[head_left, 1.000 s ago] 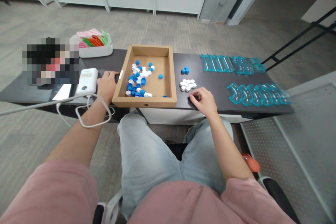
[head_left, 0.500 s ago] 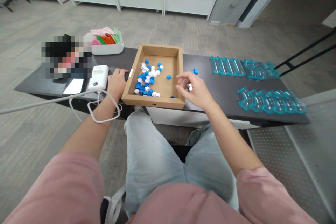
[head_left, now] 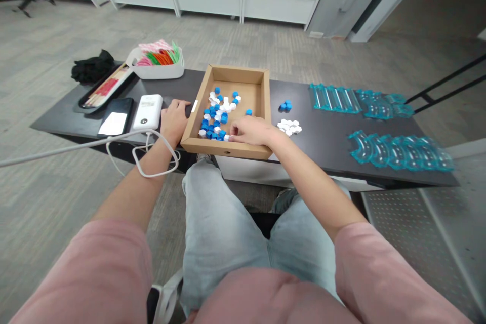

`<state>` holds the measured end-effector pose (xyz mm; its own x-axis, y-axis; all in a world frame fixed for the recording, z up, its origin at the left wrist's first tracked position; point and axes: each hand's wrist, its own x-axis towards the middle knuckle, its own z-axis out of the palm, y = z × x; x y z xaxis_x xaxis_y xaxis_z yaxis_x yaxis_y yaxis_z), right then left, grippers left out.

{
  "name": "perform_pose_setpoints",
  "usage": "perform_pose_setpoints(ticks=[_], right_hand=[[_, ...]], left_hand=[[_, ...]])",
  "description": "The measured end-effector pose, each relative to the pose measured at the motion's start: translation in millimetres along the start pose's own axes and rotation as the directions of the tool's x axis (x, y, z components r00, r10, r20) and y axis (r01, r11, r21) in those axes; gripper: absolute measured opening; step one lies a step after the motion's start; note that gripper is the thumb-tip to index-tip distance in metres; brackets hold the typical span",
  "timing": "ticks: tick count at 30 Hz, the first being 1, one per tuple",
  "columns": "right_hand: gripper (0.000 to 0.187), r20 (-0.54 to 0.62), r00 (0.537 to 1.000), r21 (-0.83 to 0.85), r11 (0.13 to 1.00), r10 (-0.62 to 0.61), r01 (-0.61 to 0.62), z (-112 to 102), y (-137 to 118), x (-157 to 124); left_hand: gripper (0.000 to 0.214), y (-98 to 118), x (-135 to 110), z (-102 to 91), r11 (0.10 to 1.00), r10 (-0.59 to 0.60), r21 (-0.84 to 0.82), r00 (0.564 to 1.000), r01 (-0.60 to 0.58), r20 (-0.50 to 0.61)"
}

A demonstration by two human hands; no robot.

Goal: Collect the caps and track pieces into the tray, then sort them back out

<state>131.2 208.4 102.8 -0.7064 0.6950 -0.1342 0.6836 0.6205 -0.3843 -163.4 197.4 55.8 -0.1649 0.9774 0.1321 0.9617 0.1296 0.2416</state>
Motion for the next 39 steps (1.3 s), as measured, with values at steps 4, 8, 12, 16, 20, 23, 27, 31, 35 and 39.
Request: perform_pose_setpoints(ticks=[4, 8, 12, 16, 20, 23, 27, 31, 35, 39], right_hand=[[0.022, -0.273, 0.962, 0.195, 0.979, -0.005, 0.061, -7.2, 7.9, -16.8], [0.033, -0.556, 0.829, 0.311, 0.939, 0.057, 0.144, -14.7, 40.2, -60.9], [0.032, -0.751, 0.629, 0.308, 0.949, 0.200, 0.065, -10.9, 80.6, -121.0], [0.029, -0.763, 0.546, 0.356, 0.930, 0.346, -0.091, 12.9, 107.8, -163.1], [0.026, -0.705, 0.584, 0.350, 0.914, 0.401, -0.206, 40.2, 121.0, -174.8], [0.018, -0.642, 0.664, 0.321, 0.921, 0.383, -0.221, 53.0, 126.3, -173.5], [0.032, -0.641, 0.631, 0.387, 0.894, 0.437, -0.225, 61.1, 129.8, -174.6], [0.025, -0.675, 0.600, 0.371, 0.900, 0.430, -0.229, 63.0, 129.7, -177.2], [0.016, -0.637, 0.676, 0.277, 0.929, 0.370, -0.247, 61.1, 127.8, -176.1], [0.015, -0.636, 0.680, 0.270, 0.930, 0.365, -0.247, 59.8, 126.6, -177.2]], left_hand=[[0.058, 2.2, -0.6, -2.6, 1.000, -0.002, -0.008, 1.000, 0.002, 0.007], [0.058, 4.0, -1.4, -4.6, 1.000, -0.006, -0.009, 1.000, 0.006, 0.011], [0.061, 3.3, -1.3, -4.6, 1.000, 0.012, -0.008, 0.999, -0.012, 0.034], [0.061, 1.0, 0.3, -3.1, 1.000, 0.015, -0.015, 0.999, -0.015, 0.046], [0.057, -0.8, 1.3, -2.0, 1.000, 0.001, -0.015, 0.999, 0.000, 0.045], [0.056, -0.3, 1.2, -3.2, 1.000, 0.001, -0.007, 0.999, 0.000, 0.049], [0.060, 3.4, 0.8, -6.6, 0.999, -0.016, 0.034, 0.997, 0.013, 0.071], [0.058, 6.2, 0.3, -8.6, 0.999, -0.025, 0.045, 0.997, 0.022, 0.068], [0.057, 6.8, -0.6, -9.1, 0.999, -0.015, 0.030, 0.998, 0.013, 0.067], [0.058, 8.1, -1.8, -10.1, 0.999, -0.022, 0.033, 0.997, 0.020, 0.071]])
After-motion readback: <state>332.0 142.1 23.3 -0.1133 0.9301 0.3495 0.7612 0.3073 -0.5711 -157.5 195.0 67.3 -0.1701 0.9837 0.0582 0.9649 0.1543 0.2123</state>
